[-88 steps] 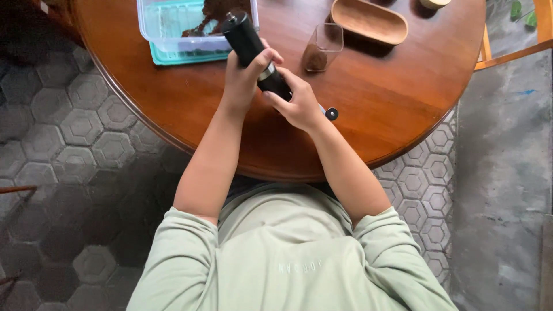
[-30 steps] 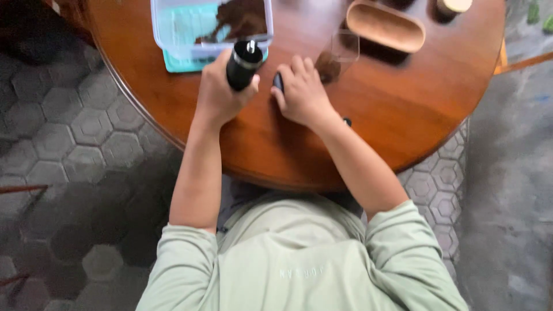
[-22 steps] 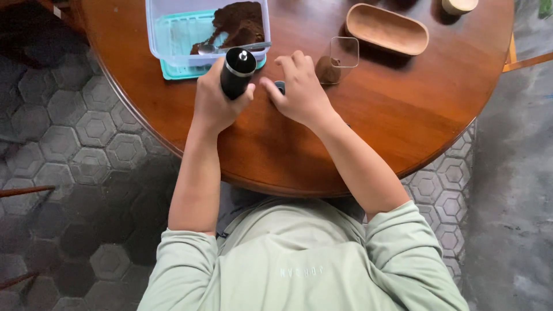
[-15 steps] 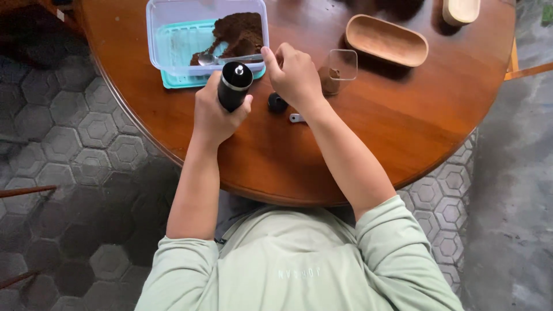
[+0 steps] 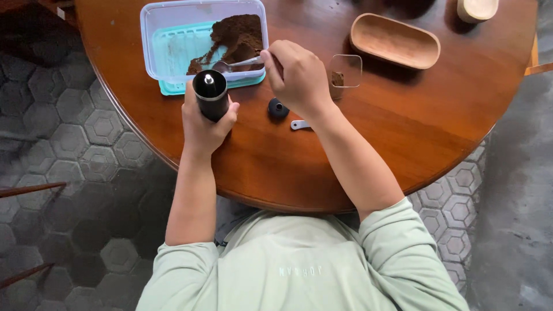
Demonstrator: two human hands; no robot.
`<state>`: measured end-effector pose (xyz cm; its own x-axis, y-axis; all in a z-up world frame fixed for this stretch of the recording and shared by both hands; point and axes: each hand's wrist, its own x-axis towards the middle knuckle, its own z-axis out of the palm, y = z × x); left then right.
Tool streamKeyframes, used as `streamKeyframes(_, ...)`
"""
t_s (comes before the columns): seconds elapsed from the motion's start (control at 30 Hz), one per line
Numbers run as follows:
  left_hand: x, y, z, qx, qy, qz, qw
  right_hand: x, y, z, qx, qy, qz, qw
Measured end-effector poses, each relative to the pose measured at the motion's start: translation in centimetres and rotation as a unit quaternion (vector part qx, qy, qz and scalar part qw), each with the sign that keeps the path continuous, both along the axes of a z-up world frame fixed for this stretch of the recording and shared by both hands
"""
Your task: Assembling a manual coffee grinder, filling it with coffee beans, and grinding them.
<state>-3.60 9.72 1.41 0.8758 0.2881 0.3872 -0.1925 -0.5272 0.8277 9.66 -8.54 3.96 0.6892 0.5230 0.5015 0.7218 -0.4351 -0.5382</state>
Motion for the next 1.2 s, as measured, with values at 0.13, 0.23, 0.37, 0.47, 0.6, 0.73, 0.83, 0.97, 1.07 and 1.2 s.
streamKeyframes(0.13,0.1,-0.2,-0.2,-0.043,-0.028,-0.03,0.998,-0.2,-0.1,0.6,0.037,-0.081,-0.017,0.996)
streamKeyframes(0.23,0.1,-0.1,-0.4,-0.052,-0.026,-0.037,0.998,-0.4,0.0,1.0,0.062,-0.139,-0.071,0.986)
streamKeyframes(0.37,0.2,-0.1,-0.9,-0.076,-0.028,-0.06,0.995,-0.2,-0.3,1.2,0.051,-0.211,-0.126,0.968)
streamKeyframes(0.47,0.2,0.0,-1.2,-0.095,-0.038,-0.069,0.992,0.1,-0.6,1.0,0.029,-0.221,-0.133,0.966)
streamKeyframes(0.6,0.4,0.2,-1.7,-0.115,-0.061,-0.071,0.989,0.2,-0.6,0.4,0.016,-0.172,-0.121,0.978)
streamKeyframes(0.73,0.3,0.0,-0.8,-0.14,-0.061,-0.095,0.984,0.7,-0.6,-0.8,-0.001,-0.089,-0.11,0.99)
streamKeyframes(0.83,0.3,-0.1,-0.6,-0.144,-0.063,-0.097,0.983,0.9,-0.7,-0.9,0.028,-0.033,-0.099,0.994)
streamKeyframes(0.97,0.3,0.1,-1.0,-0.097,-0.083,-0.074,0.989,0.8,-1.1,0.3,0.112,0.013,-0.098,0.989)
streamKeyframes(1.07,0.5,0.5,-1.7,-0.045,-0.088,-0.037,0.994,0.8,-1.4,1.2,0.154,0.048,-0.116,0.98)
streamKeyframes(1.2,0.7,0.7,-2.5,-0.017,-0.104,-0.002,0.994,1.6,-2.0,0.9,0.192,0.086,-0.169,0.963)
